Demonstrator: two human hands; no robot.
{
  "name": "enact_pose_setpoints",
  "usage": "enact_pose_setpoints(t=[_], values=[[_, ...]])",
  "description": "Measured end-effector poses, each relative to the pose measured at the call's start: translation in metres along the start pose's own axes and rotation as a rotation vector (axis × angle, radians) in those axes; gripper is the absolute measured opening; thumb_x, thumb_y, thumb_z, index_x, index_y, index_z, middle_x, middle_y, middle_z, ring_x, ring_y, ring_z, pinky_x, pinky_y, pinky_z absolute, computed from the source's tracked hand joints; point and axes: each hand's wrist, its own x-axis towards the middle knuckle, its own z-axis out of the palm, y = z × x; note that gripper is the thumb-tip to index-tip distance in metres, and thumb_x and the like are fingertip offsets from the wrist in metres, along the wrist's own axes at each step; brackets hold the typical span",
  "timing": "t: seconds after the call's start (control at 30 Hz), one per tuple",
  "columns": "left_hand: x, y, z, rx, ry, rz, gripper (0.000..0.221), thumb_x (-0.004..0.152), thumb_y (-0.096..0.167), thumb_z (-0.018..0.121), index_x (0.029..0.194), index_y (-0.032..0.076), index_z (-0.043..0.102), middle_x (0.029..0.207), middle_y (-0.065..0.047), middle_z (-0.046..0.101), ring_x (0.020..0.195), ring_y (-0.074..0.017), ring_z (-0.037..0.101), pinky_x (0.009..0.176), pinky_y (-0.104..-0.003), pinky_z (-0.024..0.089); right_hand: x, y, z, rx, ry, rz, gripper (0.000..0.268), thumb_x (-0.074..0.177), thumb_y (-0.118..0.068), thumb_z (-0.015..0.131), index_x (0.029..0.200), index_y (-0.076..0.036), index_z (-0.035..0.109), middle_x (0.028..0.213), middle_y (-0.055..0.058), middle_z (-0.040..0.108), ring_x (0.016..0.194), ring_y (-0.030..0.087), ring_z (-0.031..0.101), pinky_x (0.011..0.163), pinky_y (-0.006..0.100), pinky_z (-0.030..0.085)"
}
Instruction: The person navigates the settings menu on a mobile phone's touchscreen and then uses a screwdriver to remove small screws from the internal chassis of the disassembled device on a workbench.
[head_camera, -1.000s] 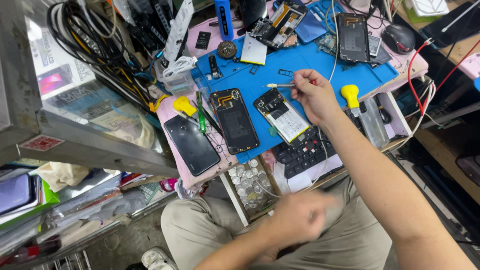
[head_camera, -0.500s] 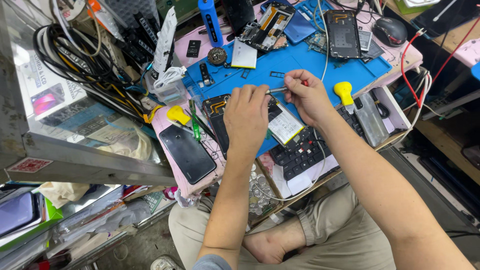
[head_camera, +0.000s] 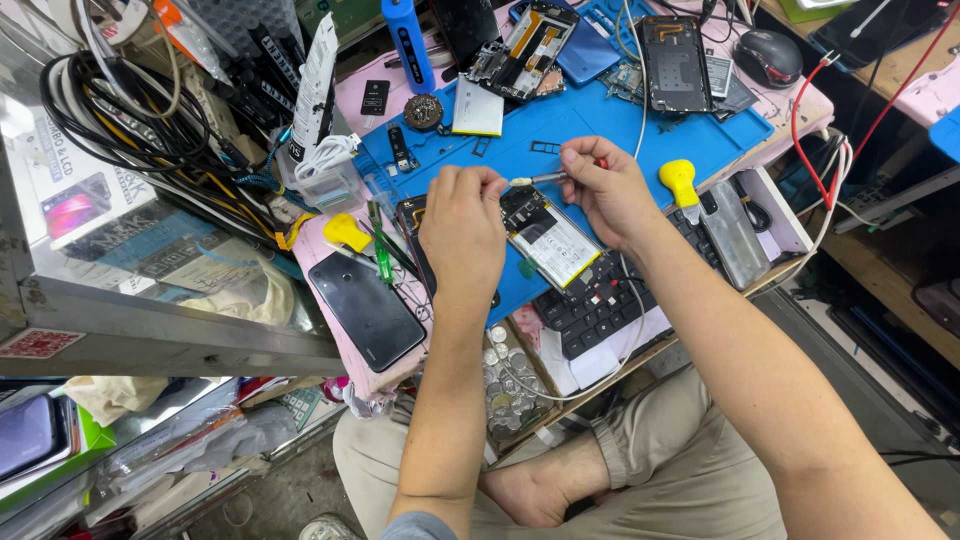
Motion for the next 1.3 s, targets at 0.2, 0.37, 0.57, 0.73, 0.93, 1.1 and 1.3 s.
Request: enact_pose_setpoints(t=[0.2,0.37,0.57,0.73,0.93,1.1,1.3], values=[[-0.001,-0.001,-0.003,-0.026,-0.032,-0.093,0.012,0.094,0.021,0.071,0.093,0.010,0.073,0.092,-0.008,0.064,0.090,-0.0301,0.064,0.076,-0.043,0.050,-0.001,-0.001,0.001,0.000,0.018,0.014,0.014,0.100,-0.011,0.069,0.110,-0.003,0.064,0.089,0.002,0.065,0.075,0.011,0.061,0.068,0.026,0.052],[0.000,0.003,-0.003,-0.040,-0.057,-0.116,0.013,0.094,0.023,0.071,0.091,0.010,0.073,0.092,-0.007,0.066,0.090,-0.0300,0.066,0.077,-0.043,0.051,-0.001,0.000,0.000,0.004,0.002,0.009,0.015,0.100,-0.012,0.070,0.111,-0.003,0.064,0.089,0.003,0.064,0.074,0.012,0.060,0.068,0.026,0.051],[0.002,0.006,-0.003,-0.026,-0.093,-0.172,0.015,0.094,0.024,0.070,0.090,0.010,0.074,0.090,-0.008,0.066,0.087,-0.0303,0.066,0.074,-0.044,0.051,-0.001,0.000,0.000,-0.007,0.012,0.018,0.016,0.099,-0.011,0.070,0.111,-0.003,0.063,0.090,0.004,0.065,0.077,0.012,0.061,0.069,0.027,0.052],[0.004,0.007,-0.007,-0.045,-0.154,-0.249,0.015,0.093,0.023,0.070,0.089,0.010,0.076,0.090,-0.008,0.068,0.083,-0.0307,0.067,0.072,-0.044,0.051,-0.002,-0.001,-0.001,-0.003,-0.013,0.013,0.021,0.100,-0.009,0.071,0.117,-0.001,0.062,0.092,0.006,0.066,0.078,0.013,0.061,0.072,0.028,0.053],[0.005,0.002,-0.008,-0.089,-0.194,-0.268,0.016,0.092,0.022,0.071,0.089,0.007,0.076,0.089,-0.009,0.070,0.081,-0.0309,0.068,0.072,-0.044,0.052,-0.004,-0.003,-0.001,0.026,-0.056,0.029,0.033,0.096,-0.007,0.072,0.125,-0.004,0.058,0.099,0.009,0.070,0.086,0.016,0.067,0.084,0.031,0.058],[0.010,0.001,-0.013,-0.206,-0.231,-0.219,0.014,0.091,0.019,0.072,0.089,0.005,0.075,0.088,-0.010,0.069,0.077,-0.0271,0.069,0.072,-0.041,0.053,-0.002,-0.001,0.001,-0.026,-0.017,0.016,0.024,0.098,-0.009,0.073,0.118,0.000,0.062,0.093,0.006,0.067,0.081,0.016,0.064,0.078,0.030,0.056],[0.008,0.017,-0.029,-0.224,0.018,0.151,0.035,0.086,0.011,0.075,0.117,-0.005,0.067,0.103,-0.016,0.064,0.095,-0.0357,0.061,0.083,-0.044,0.051,-0.003,0.000,0.001,0.006,-0.004,0.010,0.023,0.098,-0.010,0.074,0.117,-0.001,0.062,0.093,0.005,0.066,0.080,0.014,0.063,0.076,0.029,0.056]])
